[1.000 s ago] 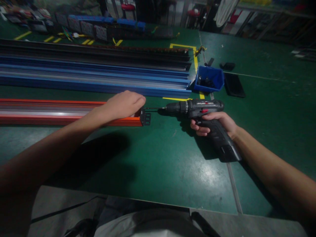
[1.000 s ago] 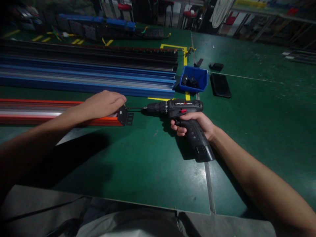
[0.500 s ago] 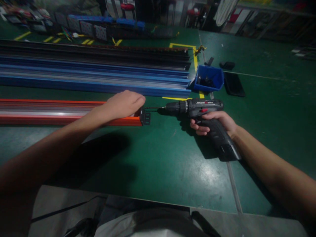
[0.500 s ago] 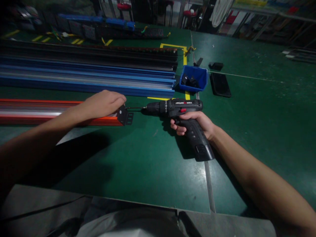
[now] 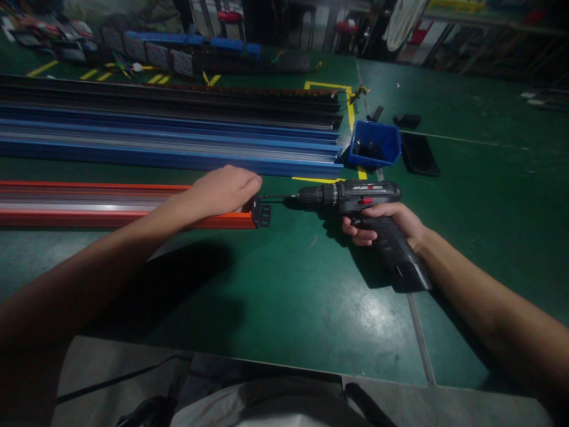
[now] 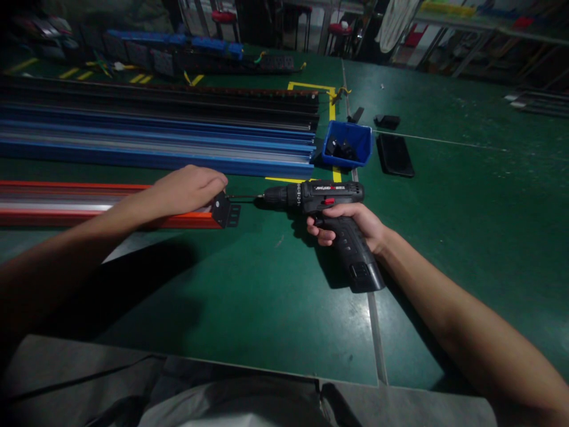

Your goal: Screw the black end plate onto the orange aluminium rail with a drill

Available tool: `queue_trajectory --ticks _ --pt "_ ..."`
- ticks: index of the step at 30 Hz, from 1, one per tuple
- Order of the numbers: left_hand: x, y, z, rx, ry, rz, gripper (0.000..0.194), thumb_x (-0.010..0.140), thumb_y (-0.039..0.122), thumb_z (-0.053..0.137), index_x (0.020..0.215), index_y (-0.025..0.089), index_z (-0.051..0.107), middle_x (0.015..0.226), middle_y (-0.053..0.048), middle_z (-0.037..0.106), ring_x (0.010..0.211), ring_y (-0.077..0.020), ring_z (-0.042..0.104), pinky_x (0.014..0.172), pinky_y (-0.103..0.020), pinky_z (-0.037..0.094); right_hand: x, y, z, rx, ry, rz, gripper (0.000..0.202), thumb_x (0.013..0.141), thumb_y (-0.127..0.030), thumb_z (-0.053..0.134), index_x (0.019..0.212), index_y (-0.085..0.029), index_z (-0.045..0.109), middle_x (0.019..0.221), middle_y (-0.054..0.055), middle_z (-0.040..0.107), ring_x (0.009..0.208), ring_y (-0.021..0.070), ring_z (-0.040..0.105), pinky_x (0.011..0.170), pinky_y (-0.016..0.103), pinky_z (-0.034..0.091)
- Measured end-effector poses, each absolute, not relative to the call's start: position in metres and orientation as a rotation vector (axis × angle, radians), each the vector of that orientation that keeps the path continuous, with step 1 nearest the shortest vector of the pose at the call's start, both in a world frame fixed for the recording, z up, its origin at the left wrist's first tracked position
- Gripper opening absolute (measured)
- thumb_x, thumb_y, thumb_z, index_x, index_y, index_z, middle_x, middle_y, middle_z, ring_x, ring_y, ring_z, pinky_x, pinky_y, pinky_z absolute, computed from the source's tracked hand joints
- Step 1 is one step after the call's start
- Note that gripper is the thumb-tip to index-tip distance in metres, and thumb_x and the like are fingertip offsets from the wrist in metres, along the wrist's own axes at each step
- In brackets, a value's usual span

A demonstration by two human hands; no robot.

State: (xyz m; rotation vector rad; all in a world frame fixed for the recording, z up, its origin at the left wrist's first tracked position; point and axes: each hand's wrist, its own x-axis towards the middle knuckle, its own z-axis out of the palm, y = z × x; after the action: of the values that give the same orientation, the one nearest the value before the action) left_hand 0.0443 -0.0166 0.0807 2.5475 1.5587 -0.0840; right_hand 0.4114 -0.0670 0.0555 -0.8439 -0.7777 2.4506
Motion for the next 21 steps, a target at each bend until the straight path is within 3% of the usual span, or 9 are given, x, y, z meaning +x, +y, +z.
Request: queue_trajectory --ticks 11,17,21 --pt "0.0437 -0.016 0.078 2.574 1.551 -0.083 0.05 0.1 0.042 0.022 0.087 0.022 0.066 0.1 -0.009 0.074 0.09 -0.0253 0.067 0.077 -0.036 0.047 0.4123 -0.0679 0.0557 -0.826 -0.823 2.454 0.018 0.087 -0.021 0.067 0.101 -0.009 0.069 0.088 0.01 0.067 0.057 0.01 0.047 0.059 0.026 0.052" --pt "0.044 -0.0164 0.0775 2.587 1.546 -0.084 0.051 0.101 0.04 0.022 0.088 0.022 0.068 0.101 -0.009 0.075 0.091 -0.0259 0.069 0.077 -0.036 0.048 0.4122 -0.0684 0.0556 -0.803 -0.886 2.443 0.029 0.086 -0.02 0.067 0.109 -0.004 0.072 0.096 0.015 0.074 0.062 0.0121 0.054 0.062 0.027 0.053" --pt "0.0432 -0.0163 0.0767 2.598 1.528 -0.095 0.051 0.101 0.039 0.022 0.089 0.022 0.069 0.102 -0.009 0.075 0.093 -0.0257 0.068 0.077 -0.035 0.048 0.4123 -0.0694 0.0546 -0.756 -0.942 2.439 0.027 0.087 -0.019 0.064 0.106 -0.003 0.074 0.098 0.017 0.076 0.062 0.0121 0.055 0.064 0.027 0.053"
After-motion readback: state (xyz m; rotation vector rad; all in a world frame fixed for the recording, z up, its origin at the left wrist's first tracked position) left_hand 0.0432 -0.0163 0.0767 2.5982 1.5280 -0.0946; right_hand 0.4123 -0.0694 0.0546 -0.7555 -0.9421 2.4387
